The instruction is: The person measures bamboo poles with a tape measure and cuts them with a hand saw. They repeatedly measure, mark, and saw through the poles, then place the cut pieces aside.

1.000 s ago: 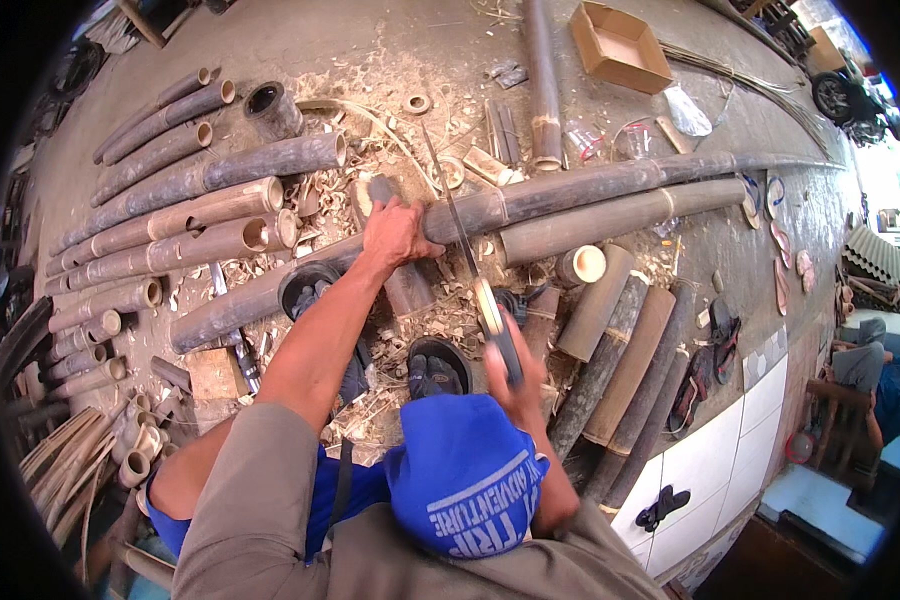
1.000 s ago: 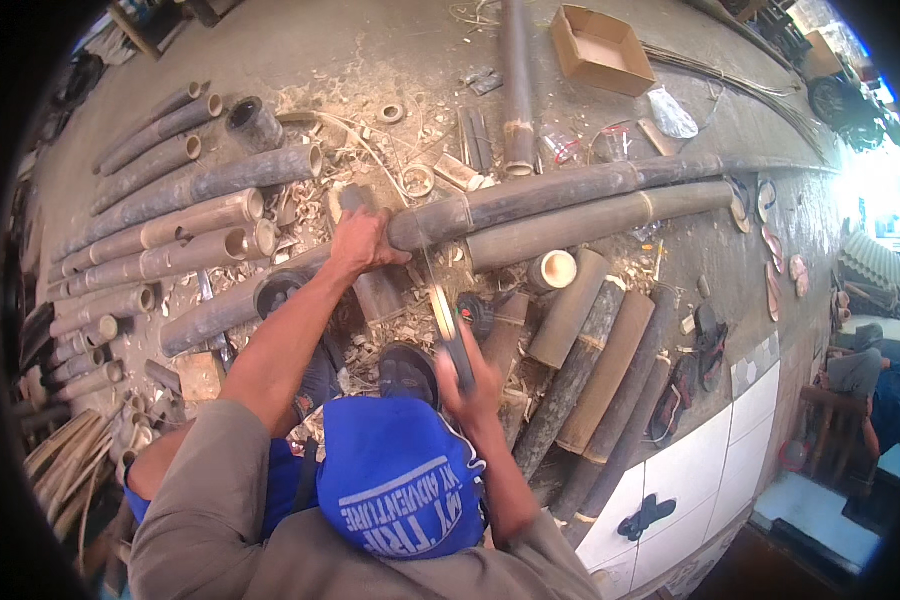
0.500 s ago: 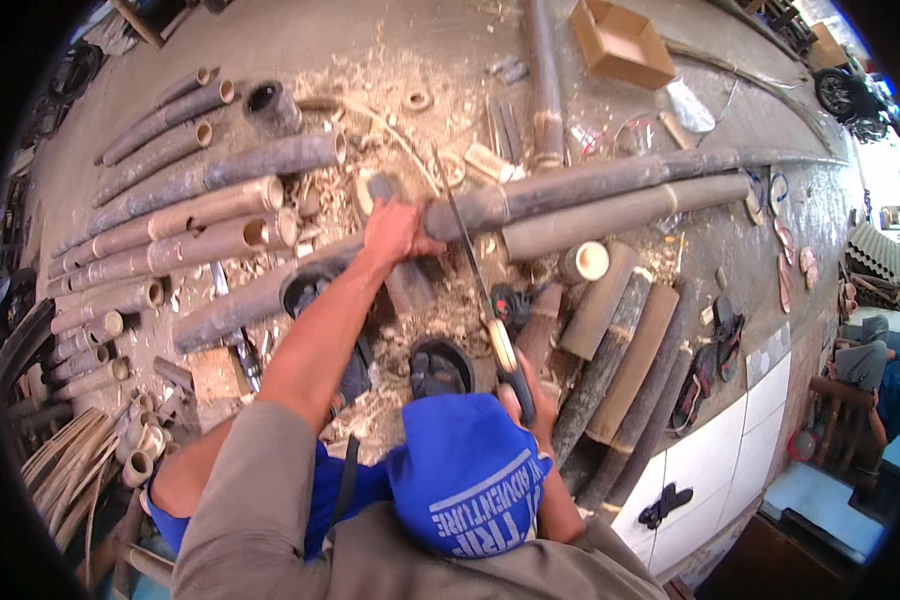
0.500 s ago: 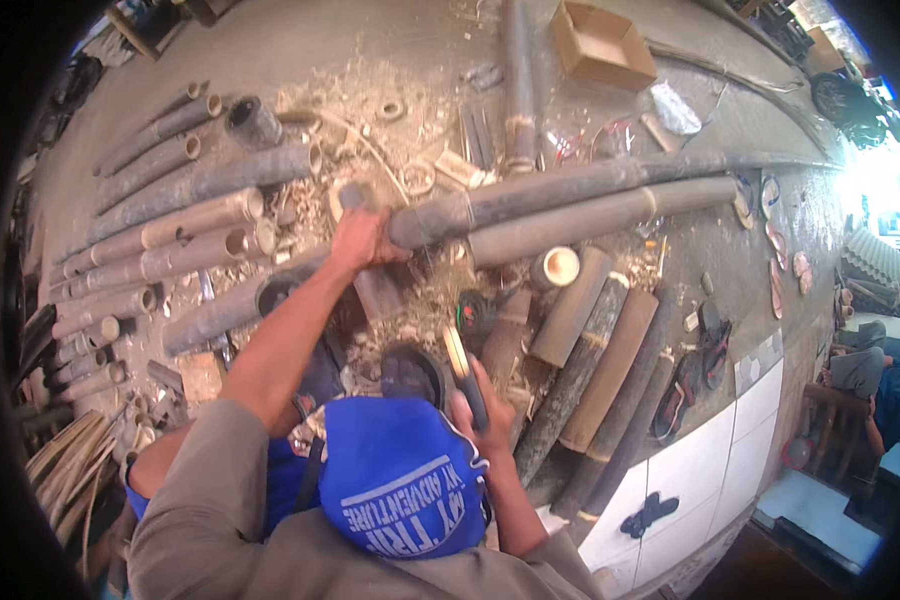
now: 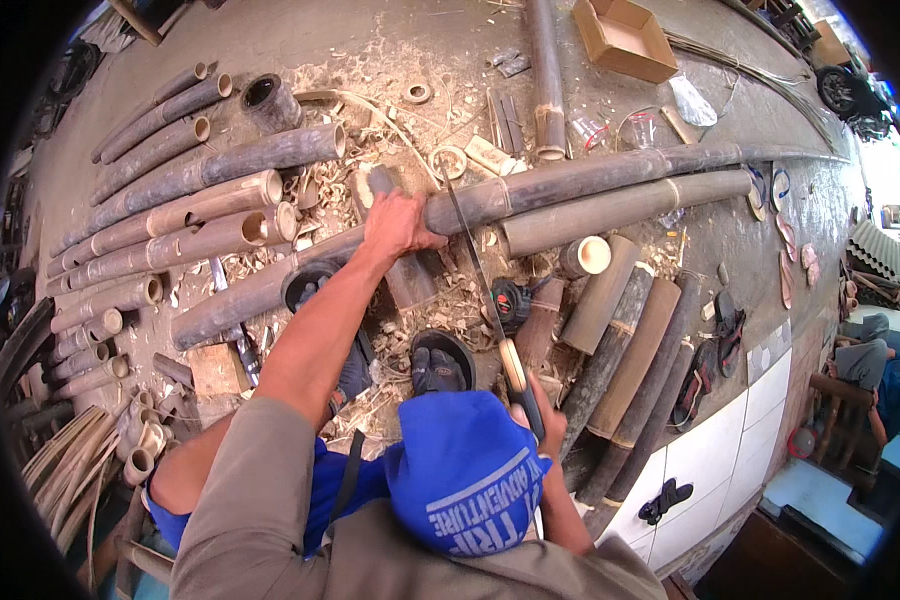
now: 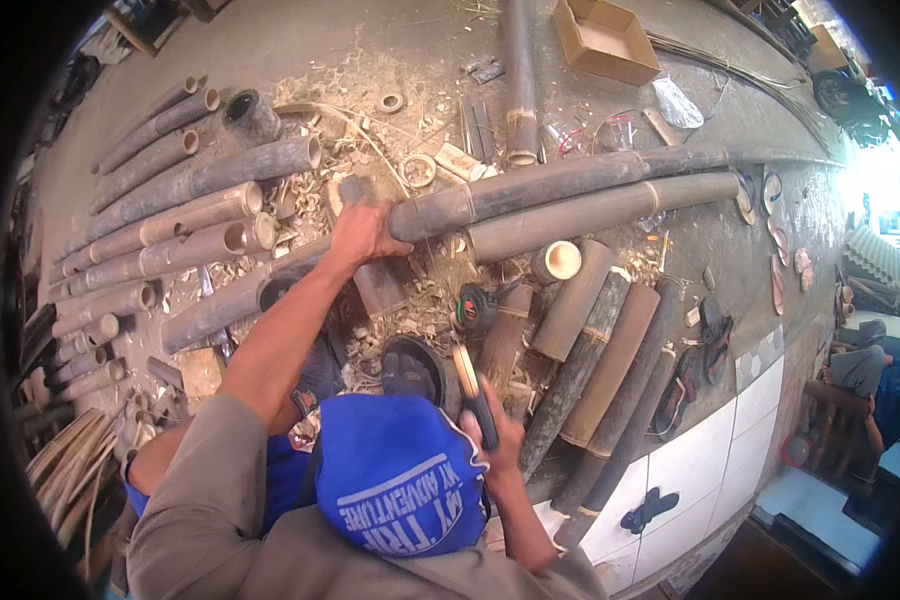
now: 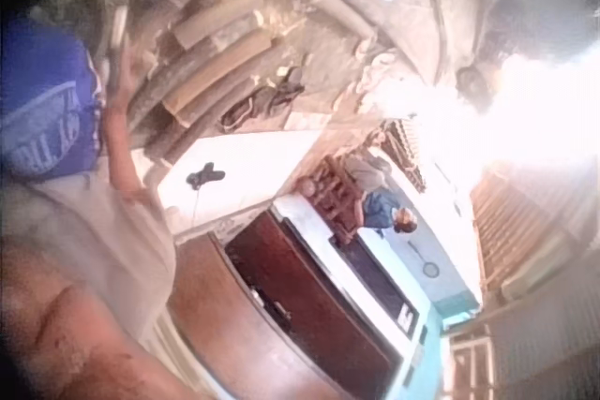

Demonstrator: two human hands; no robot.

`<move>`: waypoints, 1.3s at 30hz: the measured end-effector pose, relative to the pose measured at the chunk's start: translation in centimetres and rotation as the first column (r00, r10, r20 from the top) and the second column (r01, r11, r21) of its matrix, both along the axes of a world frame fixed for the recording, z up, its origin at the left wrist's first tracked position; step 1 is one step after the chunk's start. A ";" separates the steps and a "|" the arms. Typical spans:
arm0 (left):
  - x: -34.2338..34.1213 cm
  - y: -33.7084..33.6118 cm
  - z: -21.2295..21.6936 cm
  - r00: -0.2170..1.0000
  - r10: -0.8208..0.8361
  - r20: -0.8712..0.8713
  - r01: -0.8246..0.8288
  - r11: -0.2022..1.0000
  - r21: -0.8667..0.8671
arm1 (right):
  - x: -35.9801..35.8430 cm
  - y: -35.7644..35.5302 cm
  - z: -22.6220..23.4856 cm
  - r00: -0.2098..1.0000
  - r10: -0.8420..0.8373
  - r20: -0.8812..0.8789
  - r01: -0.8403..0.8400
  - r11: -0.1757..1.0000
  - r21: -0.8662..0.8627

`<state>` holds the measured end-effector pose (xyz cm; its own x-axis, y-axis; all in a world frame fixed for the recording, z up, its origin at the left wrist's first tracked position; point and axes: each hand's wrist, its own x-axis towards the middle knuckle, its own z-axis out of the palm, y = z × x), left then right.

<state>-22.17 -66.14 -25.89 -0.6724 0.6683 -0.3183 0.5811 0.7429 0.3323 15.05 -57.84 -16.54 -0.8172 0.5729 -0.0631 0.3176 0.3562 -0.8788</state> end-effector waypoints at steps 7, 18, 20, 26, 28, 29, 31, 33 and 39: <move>-0.1 2.1 0.1 0.998 -0.022 -0.058 0.026 0.997 0.067 | -18.7 3.4 -3.3 0.987 -0.079 -0.140 0.068 0.994 -0.083; -0.6 1.3 1.0 0.999 0.016 -0.051 -0.014 0.999 0.040 | -5.0 1.1 -4.2 0.985 0.003 -0.173 0.018 0.993 0.121; -0.1 1.5 0.0 0.997 0.013 -0.081 -0.003 0.993 0.120 | -14.7 3.2 -4.1 0.995 -0.037 -0.098 0.034 0.999 -0.037; -1.9 1.2 1.0 0.999 0.001 -0.032 0.000 0.999 0.053 | -10.2 1.7 -2.5 0.999 -0.032 -0.038 0.031 0.999 -0.017; -1.3 0.5 0.8 1.000 -0.004 -0.015 0.004 1.000 -0.021 | 0.0 -0.1 -1.6 0.999 -0.007 0.051 0.008 1.000 -0.021; -1.3 1.0 0.8 1.000 -0.002 -0.015 0.002 1.000 0.004 | 1.8 -0.3 -0.4 0.993 -0.016 0.116 0.013 1.000 0.024; -1.0 1.0 0.7 1.000 0.010 -0.022 -0.009 0.999 0.037 | -0.7 0.4 -1.0 0.996 0.005 0.093 -0.003 1.000 -0.019; -1.0 0.6 -0.3 0.998 0.011 -0.061 -0.006 0.997 0.072 | -8.0 1.6 -3.9 0.980 0.011 -0.197 -0.001 0.999 0.052; -0.5 1.3 0.6 1.000 -0.004 0.004 0.004 0.997 0.075 | -14.2 2.4 -4.1 0.996 -0.029 -0.078 0.029 1.000 0.001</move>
<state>-22.68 -64.80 -25.28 -0.6683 0.6932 -0.2701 0.5826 0.7134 0.3893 0.82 -55.47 -20.65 -0.8025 0.5966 0.0019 0.2580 0.3499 -0.9006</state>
